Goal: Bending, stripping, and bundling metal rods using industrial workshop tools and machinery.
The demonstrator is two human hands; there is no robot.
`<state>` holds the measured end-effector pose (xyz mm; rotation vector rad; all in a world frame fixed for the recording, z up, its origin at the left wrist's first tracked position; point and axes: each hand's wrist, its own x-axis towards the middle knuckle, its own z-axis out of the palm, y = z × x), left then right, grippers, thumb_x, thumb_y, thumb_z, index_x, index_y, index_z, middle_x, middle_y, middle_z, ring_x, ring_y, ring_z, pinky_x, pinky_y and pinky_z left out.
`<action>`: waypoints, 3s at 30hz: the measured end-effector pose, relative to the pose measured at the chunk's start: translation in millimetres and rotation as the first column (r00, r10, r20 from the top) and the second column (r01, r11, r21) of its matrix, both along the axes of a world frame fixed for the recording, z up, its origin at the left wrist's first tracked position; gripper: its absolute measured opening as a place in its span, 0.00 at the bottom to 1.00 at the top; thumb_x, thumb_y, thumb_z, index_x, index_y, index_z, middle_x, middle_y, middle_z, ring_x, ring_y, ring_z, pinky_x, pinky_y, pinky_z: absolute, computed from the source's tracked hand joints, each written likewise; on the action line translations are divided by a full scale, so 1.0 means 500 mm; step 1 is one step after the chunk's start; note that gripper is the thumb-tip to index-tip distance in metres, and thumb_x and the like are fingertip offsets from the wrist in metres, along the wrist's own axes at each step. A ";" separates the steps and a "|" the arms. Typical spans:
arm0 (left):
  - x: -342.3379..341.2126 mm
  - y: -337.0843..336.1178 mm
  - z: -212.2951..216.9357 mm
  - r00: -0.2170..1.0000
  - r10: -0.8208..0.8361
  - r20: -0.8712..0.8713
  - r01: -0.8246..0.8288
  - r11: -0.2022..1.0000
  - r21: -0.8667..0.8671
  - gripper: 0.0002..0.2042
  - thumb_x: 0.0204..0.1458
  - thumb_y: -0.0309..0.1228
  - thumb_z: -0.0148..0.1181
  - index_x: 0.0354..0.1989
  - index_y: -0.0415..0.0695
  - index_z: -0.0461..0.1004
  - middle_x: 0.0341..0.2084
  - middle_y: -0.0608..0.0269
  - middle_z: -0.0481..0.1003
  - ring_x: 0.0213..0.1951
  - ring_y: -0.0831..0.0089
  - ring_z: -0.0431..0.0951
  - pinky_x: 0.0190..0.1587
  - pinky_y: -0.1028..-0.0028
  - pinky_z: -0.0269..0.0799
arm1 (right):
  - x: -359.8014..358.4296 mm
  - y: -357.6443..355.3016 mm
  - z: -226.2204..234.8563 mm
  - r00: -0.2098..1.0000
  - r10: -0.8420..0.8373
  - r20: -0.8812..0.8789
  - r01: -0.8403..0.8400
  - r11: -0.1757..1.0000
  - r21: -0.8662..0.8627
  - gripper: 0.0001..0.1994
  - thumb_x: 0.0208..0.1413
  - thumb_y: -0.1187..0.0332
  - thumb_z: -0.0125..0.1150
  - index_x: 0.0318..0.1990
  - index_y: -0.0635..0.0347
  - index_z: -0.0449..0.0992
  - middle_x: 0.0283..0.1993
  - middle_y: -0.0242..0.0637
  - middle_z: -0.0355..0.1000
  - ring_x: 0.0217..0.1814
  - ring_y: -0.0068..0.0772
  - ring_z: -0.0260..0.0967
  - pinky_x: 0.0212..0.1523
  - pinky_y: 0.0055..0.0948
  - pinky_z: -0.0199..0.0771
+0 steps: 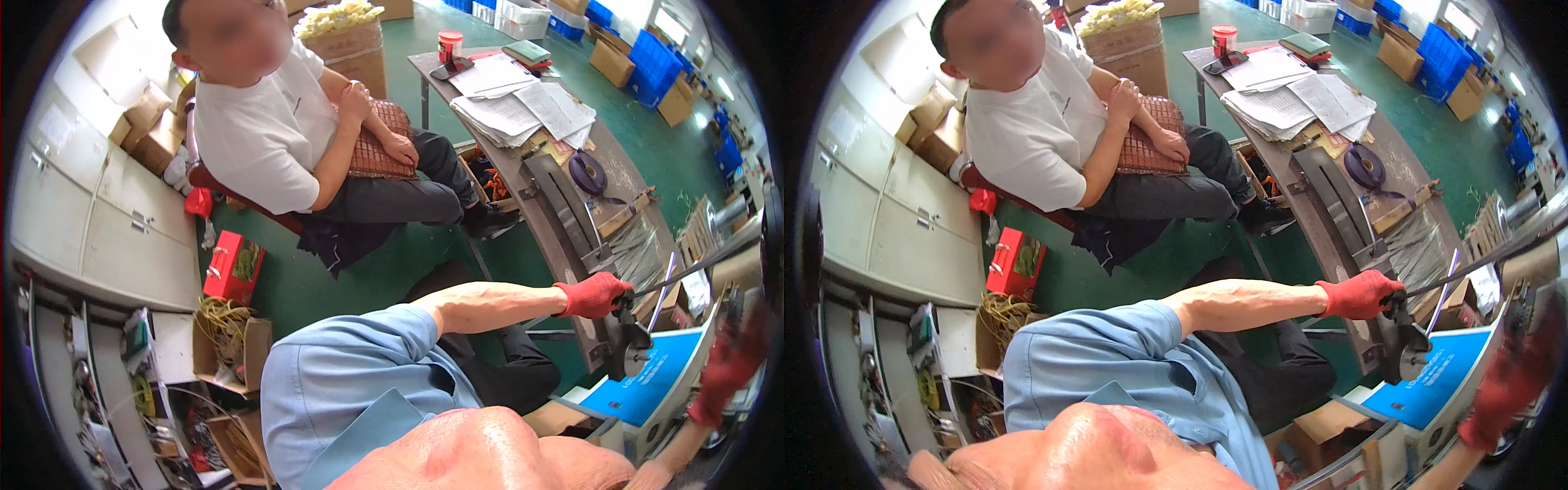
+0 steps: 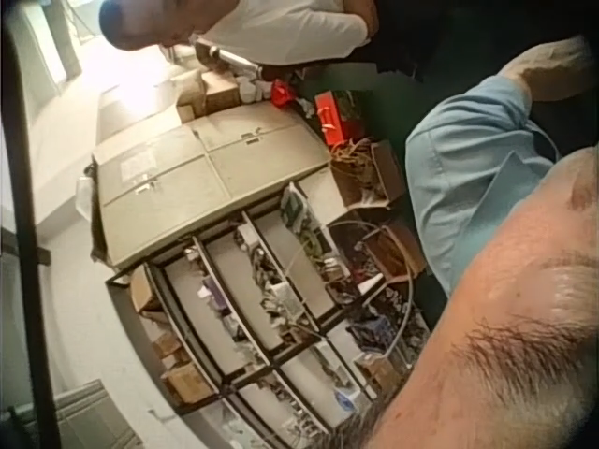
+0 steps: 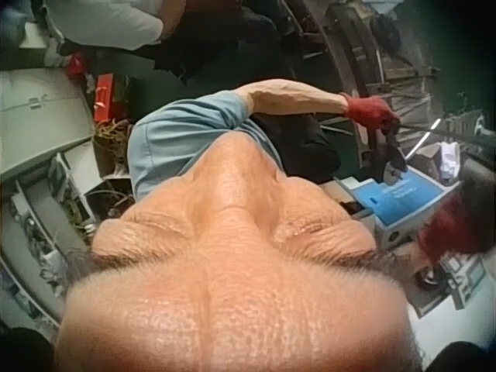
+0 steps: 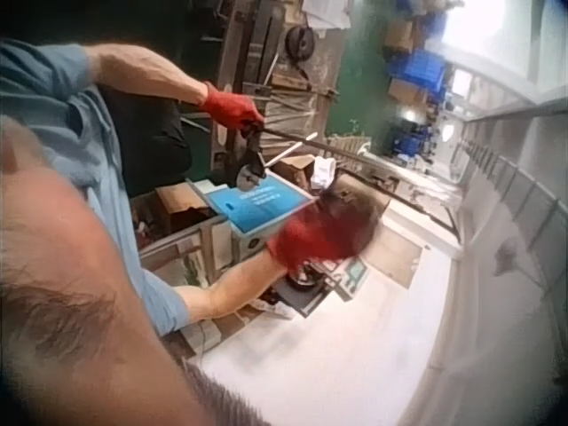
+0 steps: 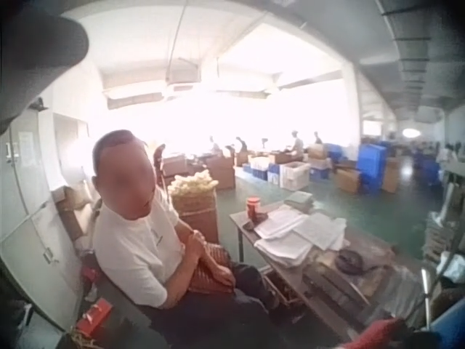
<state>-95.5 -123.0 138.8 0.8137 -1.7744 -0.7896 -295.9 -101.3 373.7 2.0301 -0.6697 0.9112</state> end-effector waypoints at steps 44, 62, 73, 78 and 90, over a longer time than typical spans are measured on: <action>0.281 0.127 -0.152 0.713 0.077 0.697 -0.032 0.996 -0.078 0.11 0.47 0.35 0.58 0.38 0.46 0.72 0.27 0.58 0.75 0.32 0.55 0.78 0.32 0.59 0.72 | 0.024 0.128 -0.483 0.871 -0.298 -0.391 0.485 0.392 0.782 0.06 0.47 0.71 0.59 0.33 0.59 0.72 0.32 0.45 0.73 0.37 0.51 0.73 0.36 0.45 0.71; 0.292 0.122 -0.149 0.729 0.143 0.670 0.069 0.958 -0.279 0.10 0.45 0.30 0.58 0.36 0.45 0.69 0.26 0.59 0.71 0.31 0.58 0.77 0.28 0.63 0.72 | -0.016 0.146 -0.536 0.958 -0.256 -0.130 0.214 0.339 0.916 0.13 0.48 0.73 0.58 0.43 0.59 0.73 0.37 0.46 0.73 0.39 0.53 0.72 0.39 0.43 0.70; 0.247 0.063 -0.096 0.622 0.082 0.779 0.100 0.978 -0.182 0.15 0.43 0.29 0.58 0.42 0.46 0.74 0.33 0.58 0.75 0.37 0.59 0.78 0.33 0.63 0.75 | -0.084 0.156 -0.539 0.916 -0.378 -0.135 0.306 0.440 0.844 0.20 0.49 0.71 0.59 0.52 0.54 0.73 0.46 0.46 0.73 0.46 0.52 0.70 0.46 0.44 0.71; 0.175 0.046 -0.044 0.565 0.120 0.816 0.110 0.970 -0.219 0.17 0.44 0.29 0.60 0.45 0.48 0.71 0.36 0.58 0.75 0.36 0.55 0.77 0.35 0.61 0.74 | -0.121 0.130 -0.481 0.886 -0.461 -0.051 0.331 0.551 0.766 0.16 0.46 0.72 0.59 0.46 0.54 0.75 0.33 0.42 0.73 0.37 0.49 0.71 0.38 0.42 0.70; -0.014 -0.107 0.026 0.589 0.168 0.790 0.204 0.916 -0.347 0.15 0.46 0.29 0.59 0.43 0.46 0.68 0.36 0.57 0.75 0.38 0.53 0.77 0.36 0.59 0.73 | -0.294 0.014 -0.443 0.752 -0.651 -0.106 0.464 0.408 0.786 0.13 0.53 0.67 0.54 0.46 0.50 0.75 0.41 0.41 0.75 0.44 0.47 0.73 0.44 0.42 0.72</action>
